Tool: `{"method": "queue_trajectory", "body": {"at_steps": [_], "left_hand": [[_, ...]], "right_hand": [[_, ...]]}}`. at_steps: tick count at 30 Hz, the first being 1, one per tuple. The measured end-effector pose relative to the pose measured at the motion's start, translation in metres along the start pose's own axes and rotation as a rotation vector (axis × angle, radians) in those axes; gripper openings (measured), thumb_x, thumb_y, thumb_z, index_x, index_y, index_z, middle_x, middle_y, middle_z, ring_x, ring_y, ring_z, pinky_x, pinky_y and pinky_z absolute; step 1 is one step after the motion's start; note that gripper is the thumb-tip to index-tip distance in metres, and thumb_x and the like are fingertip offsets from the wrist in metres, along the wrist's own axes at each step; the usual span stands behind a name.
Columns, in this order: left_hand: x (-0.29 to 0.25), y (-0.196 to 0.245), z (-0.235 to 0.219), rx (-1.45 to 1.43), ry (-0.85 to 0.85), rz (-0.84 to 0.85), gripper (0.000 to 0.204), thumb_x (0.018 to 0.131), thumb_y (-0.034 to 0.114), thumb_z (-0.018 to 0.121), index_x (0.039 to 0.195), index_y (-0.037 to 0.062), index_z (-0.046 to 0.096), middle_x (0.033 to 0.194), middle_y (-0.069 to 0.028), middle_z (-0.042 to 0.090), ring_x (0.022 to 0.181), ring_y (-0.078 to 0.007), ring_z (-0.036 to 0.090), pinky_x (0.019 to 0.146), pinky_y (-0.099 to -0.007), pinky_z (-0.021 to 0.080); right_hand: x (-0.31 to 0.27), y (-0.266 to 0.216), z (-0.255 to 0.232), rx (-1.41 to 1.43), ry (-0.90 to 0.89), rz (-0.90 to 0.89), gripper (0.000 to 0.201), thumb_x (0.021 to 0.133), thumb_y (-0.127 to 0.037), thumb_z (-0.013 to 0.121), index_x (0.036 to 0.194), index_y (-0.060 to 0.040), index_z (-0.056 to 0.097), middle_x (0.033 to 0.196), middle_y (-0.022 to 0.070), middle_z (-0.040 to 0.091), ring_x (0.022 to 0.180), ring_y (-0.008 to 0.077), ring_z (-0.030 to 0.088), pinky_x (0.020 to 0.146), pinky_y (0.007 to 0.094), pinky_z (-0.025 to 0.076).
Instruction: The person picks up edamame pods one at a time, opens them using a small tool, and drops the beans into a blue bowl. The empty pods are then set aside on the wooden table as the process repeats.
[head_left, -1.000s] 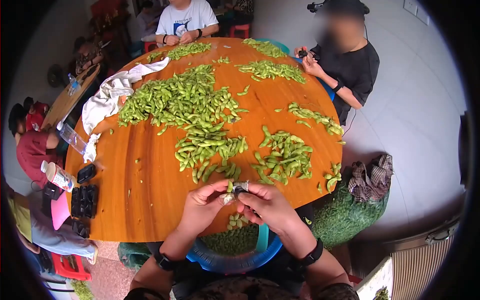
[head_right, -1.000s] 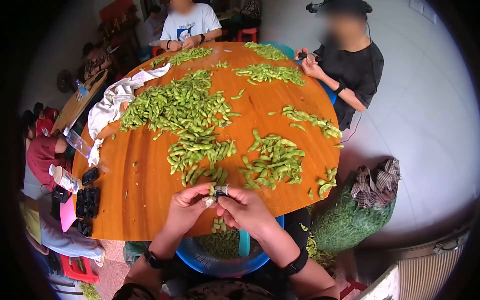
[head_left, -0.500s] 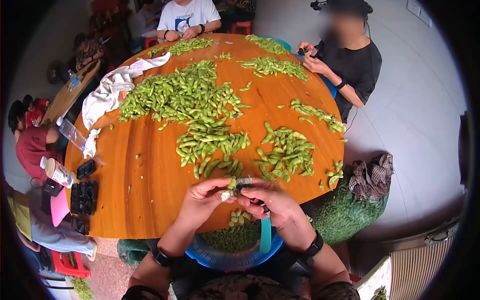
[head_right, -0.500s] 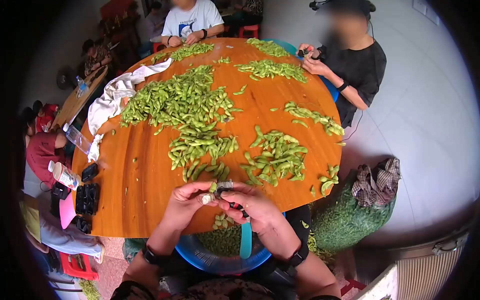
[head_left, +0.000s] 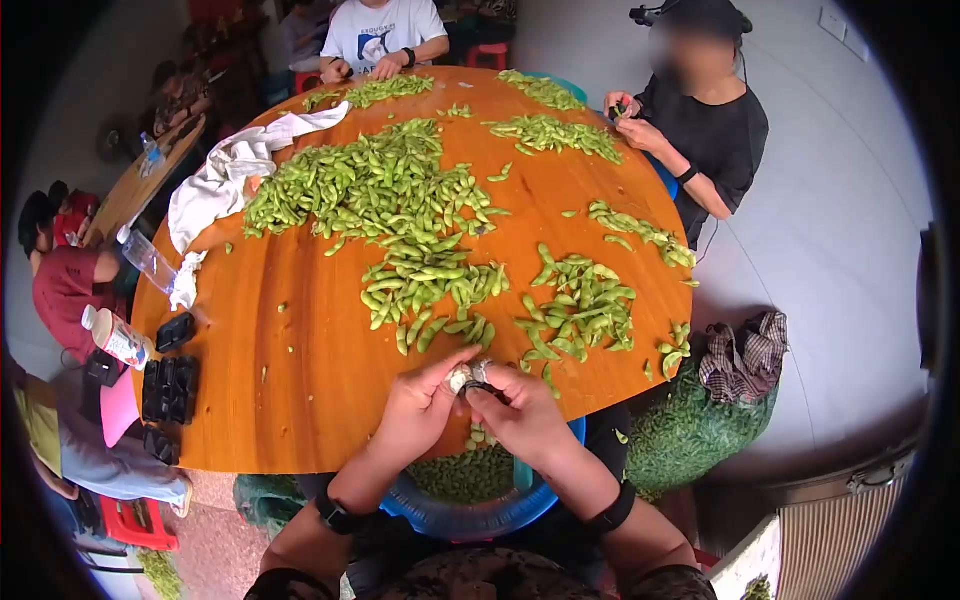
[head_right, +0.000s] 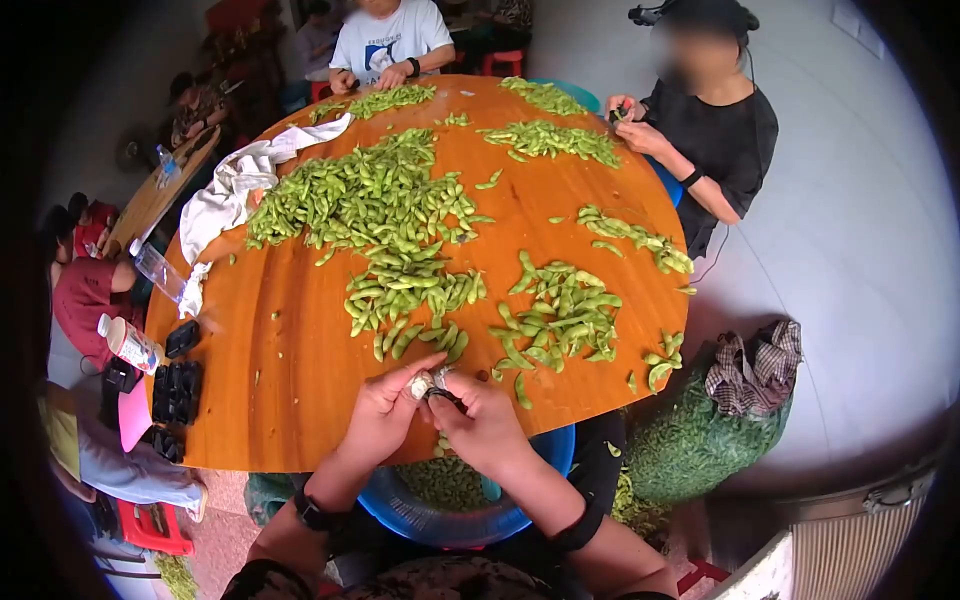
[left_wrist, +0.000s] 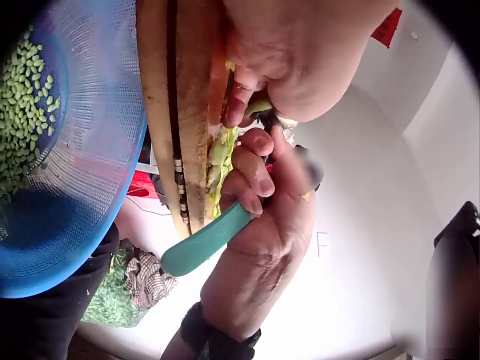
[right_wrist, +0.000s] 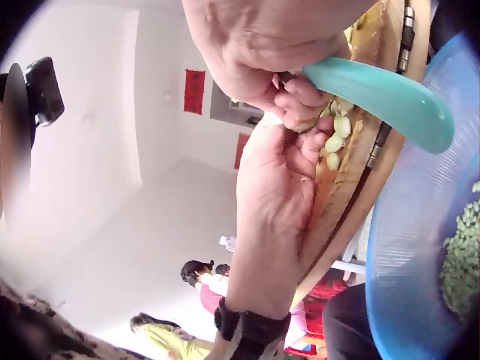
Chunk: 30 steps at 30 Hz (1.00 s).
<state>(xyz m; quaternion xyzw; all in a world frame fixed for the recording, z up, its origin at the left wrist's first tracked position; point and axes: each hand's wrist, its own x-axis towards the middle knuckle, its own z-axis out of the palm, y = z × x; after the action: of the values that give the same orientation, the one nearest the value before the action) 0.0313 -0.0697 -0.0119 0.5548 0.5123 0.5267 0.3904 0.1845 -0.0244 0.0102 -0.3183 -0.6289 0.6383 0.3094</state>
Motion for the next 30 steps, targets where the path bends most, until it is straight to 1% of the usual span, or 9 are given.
{"method": "queue_trajectory", "body": {"at_steps": [3, 5, 7, 9, 11, 14, 23, 27, 30], "left_hand": [[0.000, 0.001, 0.000, 0.085, 0.009, -0.003, 0.034, 0.100, 0.010, 0.044, 0.132, 0.0034, 0.052, 0.082, -0.0015, 0.063, 0.070, -0.0058, 0.058, 0.064, -0.0217, 0.047], [0.001, 0.003, 0.000, -0.250, 0.052, -0.094, 0.034, 0.101, 0.012, 0.042, 0.132, 0.0039, 0.050, 0.084, -0.0036, 0.063, 0.068, -0.0079, 0.060, 0.060, -0.0216, 0.046], [0.002, 0.002, -0.002, -0.342, 0.059, -0.126, 0.033, 0.101, 0.013, 0.042, 0.131, 0.0034, 0.050, 0.088, -0.0059, 0.064, 0.069, -0.0102, 0.062, 0.061, -0.0226, 0.048], [0.004, 0.000, -0.004, -0.435, 0.065, -0.158, 0.032, 0.101, 0.013, 0.041, 0.129, 0.0029, 0.050, 0.092, -0.0082, 0.064, 0.070, -0.0126, 0.063, 0.062, -0.0237, 0.049], [0.006, -0.001, -0.006, -0.557, 0.035, -0.192, 0.028, 0.101, 0.011, 0.042, 0.125, 0.0002, 0.052, 0.093, -0.0066, 0.064, 0.074, -0.0118, 0.062, 0.066, -0.0245, 0.052], [0.006, -0.001, -0.004, -0.369, 0.041, -0.142, 0.027, 0.100, 0.009, 0.044, 0.125, -0.0006, 0.052, 0.097, -0.0081, 0.064, 0.078, -0.0140, 0.064, 0.071, -0.0266, 0.054], [0.005, -0.003, 0.004, -0.365, 0.156, -0.042, 0.027, 0.100, 0.015, 0.046, 0.118, -0.0025, 0.055, 0.100, -0.0114, 0.065, 0.080, -0.0192, 0.067, 0.077, -0.0315, 0.056], [0.006, 0.002, 0.002, -0.427, 0.243, -0.084, 0.023, 0.100, 0.010, 0.043, 0.116, -0.0023, 0.055, 0.102, -0.0115, 0.064, 0.081, -0.0206, 0.067, 0.079, -0.0331, 0.057], [0.007, 0.001, 0.002, -0.449, 0.280, -0.092, 0.023, 0.100, 0.010, 0.044, 0.114, -0.0014, 0.057, 0.101, -0.0110, 0.064, 0.079, -0.0188, 0.067, 0.074, -0.0311, 0.057]], "right_hand": [[0.000, -0.013, -0.001, 0.060, 0.010, 0.118, 0.014, 0.091, -0.004, 0.053, 0.102, -0.0044, 0.062, 0.072, -0.0023, 0.056, 0.063, 0.0036, 0.049, 0.056, 0.0208, 0.041], [0.004, -0.018, -0.003, 0.138, -0.007, 0.170, 0.013, 0.092, -0.005, 0.052, 0.101, -0.0049, 0.063, 0.071, -0.0027, 0.056, 0.062, 0.0033, 0.048, 0.055, 0.0203, 0.040], [0.006, -0.019, -0.003, 0.219, -0.023, 0.222, 0.013, 0.092, -0.006, 0.052, 0.100, -0.0054, 0.063, 0.071, -0.0030, 0.056, 0.061, 0.0029, 0.048, 0.054, 0.0197, 0.039], [0.010, -0.016, -0.002, 0.196, -0.034, 0.192, 0.011, 0.094, -0.009, 0.054, 0.100, -0.0077, 0.063, 0.070, -0.0034, 0.055, 0.051, 0.0009, 0.043, 0.042, 0.0178, 0.031], [0.011, -0.016, -0.003, 0.224, -0.018, 0.193, 0.012, 0.094, -0.009, 0.053, 0.100, -0.0070, 0.063, 0.070, -0.0033, 0.055, 0.053, 0.0012, 0.044, 0.045, 0.0180, 0.032], [0.012, -0.010, -0.007, 0.302, 0.004, 0.218, 0.012, 0.094, -0.008, 0.053, 0.100, -0.0063, 0.063, 0.070, -0.0031, 0.056, 0.053, 0.0016, 0.044, 0.045, 0.0179, 0.032], [0.010, -0.010, -0.001, 0.486, 0.115, 0.251, 0.012, 0.093, -0.008, 0.056, 0.101, -0.0057, 0.064, 0.070, -0.0010, 0.057, 0.045, 0.0035, 0.043, 0.039, 0.0183, 0.029], [0.016, -0.006, -0.015, 0.556, 0.234, 0.223, 0.012, 0.090, -0.008, 0.059, 0.102, -0.0060, 0.064, 0.070, 0.0024, 0.060, 0.044, 0.0053, 0.043, 0.037, 0.0203, 0.029], [0.015, -0.014, -0.025, 0.519, 0.258, 0.218, 0.014, 0.090, -0.008, 0.060, 0.103, -0.0062, 0.063, 0.071, 0.0023, 0.060, 0.044, 0.0057, 0.044, 0.037, 0.0205, 0.029]]}}
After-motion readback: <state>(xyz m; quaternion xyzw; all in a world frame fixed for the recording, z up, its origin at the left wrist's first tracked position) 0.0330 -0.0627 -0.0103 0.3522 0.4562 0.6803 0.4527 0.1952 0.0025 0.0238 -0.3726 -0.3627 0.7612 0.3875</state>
